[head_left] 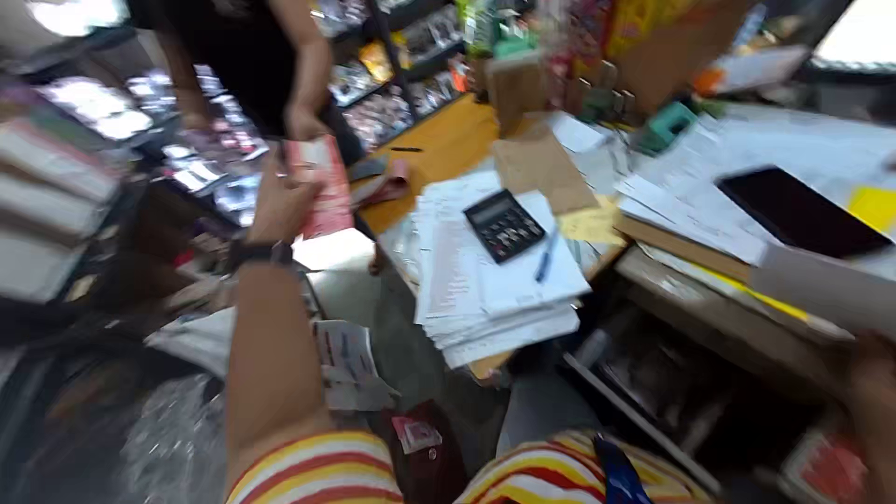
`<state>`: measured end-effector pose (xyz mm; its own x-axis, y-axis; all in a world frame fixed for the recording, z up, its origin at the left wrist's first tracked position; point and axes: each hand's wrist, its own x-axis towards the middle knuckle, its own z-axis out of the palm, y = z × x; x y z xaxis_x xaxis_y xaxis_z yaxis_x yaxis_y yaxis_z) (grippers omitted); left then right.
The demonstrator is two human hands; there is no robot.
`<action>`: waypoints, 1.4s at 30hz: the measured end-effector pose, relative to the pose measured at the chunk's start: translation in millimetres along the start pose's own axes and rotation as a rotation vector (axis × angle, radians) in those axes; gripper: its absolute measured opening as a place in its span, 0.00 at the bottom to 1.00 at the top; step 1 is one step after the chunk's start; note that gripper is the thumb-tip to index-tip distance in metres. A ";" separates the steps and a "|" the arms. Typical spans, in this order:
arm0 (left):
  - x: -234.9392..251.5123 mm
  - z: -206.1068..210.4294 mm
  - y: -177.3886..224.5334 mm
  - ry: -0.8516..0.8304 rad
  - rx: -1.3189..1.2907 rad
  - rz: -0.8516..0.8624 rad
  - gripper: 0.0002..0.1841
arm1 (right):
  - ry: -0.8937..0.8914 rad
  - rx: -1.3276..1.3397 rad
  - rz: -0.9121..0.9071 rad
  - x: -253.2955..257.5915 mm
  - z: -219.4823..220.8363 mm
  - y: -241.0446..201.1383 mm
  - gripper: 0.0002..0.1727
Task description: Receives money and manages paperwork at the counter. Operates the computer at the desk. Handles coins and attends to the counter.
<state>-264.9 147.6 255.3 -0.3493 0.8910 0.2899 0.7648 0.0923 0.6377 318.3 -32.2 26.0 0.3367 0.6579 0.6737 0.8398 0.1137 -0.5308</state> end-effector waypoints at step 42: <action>-315.9 276.6 115.7 -0.933 -1.052 -0.153 0.07 | -0.558 0.333 0.217 -23.5 -37.5 -67.5 0.11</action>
<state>83.7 -0.3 40.1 0.4067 0.9033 -0.1367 -0.1468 0.2123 0.9661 269.7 -83.2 65.3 0.1373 0.9667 0.2159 0.5721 0.1005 -0.8140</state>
